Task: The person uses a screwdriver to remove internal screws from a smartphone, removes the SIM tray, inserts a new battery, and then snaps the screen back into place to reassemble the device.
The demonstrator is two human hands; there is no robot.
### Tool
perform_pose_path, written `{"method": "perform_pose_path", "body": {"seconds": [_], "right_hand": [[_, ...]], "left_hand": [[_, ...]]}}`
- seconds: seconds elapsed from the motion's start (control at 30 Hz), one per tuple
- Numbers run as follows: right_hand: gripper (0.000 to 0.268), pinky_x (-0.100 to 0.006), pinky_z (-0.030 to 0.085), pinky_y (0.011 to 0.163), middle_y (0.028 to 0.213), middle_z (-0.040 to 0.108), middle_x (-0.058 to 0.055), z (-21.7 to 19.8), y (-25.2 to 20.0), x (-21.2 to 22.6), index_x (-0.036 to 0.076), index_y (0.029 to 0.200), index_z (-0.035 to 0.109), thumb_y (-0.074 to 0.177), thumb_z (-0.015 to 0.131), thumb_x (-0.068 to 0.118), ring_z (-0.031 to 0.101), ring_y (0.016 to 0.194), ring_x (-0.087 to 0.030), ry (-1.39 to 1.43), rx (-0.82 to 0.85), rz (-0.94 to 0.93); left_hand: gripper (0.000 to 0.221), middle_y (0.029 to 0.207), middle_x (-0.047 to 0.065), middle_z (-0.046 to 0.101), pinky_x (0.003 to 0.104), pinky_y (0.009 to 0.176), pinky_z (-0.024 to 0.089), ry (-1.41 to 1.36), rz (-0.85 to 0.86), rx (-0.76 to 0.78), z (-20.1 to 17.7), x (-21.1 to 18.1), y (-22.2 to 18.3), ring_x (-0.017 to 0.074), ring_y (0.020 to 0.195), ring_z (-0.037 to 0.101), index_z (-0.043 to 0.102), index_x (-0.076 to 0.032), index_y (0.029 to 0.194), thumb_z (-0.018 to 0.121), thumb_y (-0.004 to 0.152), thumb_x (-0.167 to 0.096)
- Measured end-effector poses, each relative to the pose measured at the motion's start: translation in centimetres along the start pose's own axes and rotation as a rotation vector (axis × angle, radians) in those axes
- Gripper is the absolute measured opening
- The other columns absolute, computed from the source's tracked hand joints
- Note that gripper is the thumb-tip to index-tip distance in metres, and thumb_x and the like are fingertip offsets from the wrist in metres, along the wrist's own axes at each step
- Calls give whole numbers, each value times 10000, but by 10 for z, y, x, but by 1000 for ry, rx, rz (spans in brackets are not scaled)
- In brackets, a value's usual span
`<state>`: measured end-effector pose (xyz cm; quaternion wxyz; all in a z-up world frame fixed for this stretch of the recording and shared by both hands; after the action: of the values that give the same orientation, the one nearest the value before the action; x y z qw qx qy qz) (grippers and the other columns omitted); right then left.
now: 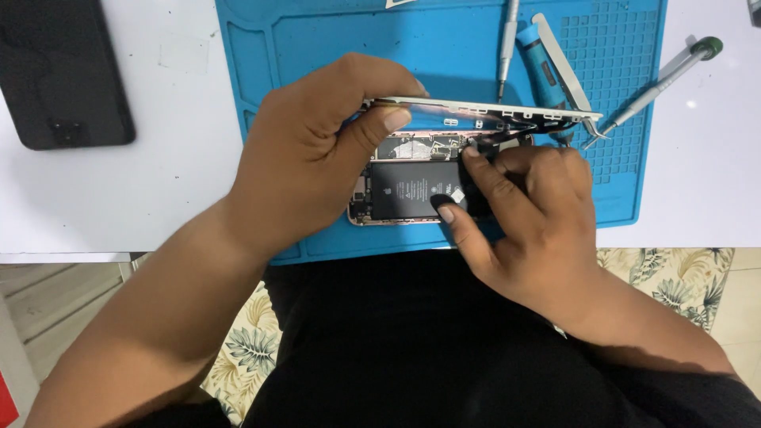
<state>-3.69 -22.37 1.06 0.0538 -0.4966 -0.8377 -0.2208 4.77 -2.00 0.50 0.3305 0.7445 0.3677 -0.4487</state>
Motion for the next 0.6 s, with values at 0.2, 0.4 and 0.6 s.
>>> {"method": "perform_pose_path", "body": {"seconds": [0.2,0.4,0.6], "right_hand": [[454,-445,400,826,1026,562,-211,1,-1,-3,-124,1246,735,1021,740,270,524,885,-329,18,-13,3],[435,-445,417,822,1032,538,-205,2,-1,-3,-118,1258,732,1023,768,247,538,904,-338,-10,-5,-14],[464,-446,362,791,1126,627,-139,1,2,10,-26,1261,759,1054,721,388,519,947,-337,-209,31,-19]], "left_hand": [[206,1107,33,707,341,734,504,7,-5,12,0,2,0,195,909,680,592,-139,1281,469,1139,-225],[211,1160,32,714,335,746,521,2,-3,14,0,3,1,197,939,695,590,-143,1289,475,1139,-235],[202,1155,28,715,332,766,518,18,24,7,1,2,1,200,958,696,590,-142,1277,476,1139,-235]]}}
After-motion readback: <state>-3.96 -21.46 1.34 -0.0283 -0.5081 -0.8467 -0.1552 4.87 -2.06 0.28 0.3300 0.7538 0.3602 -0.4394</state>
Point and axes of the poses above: each hand's wrist, its own y-axis towards the middle knuckle, its own z-axis out of the palm, x = y × z, the point moved 4 cm from there along y, towards the middle knuckle
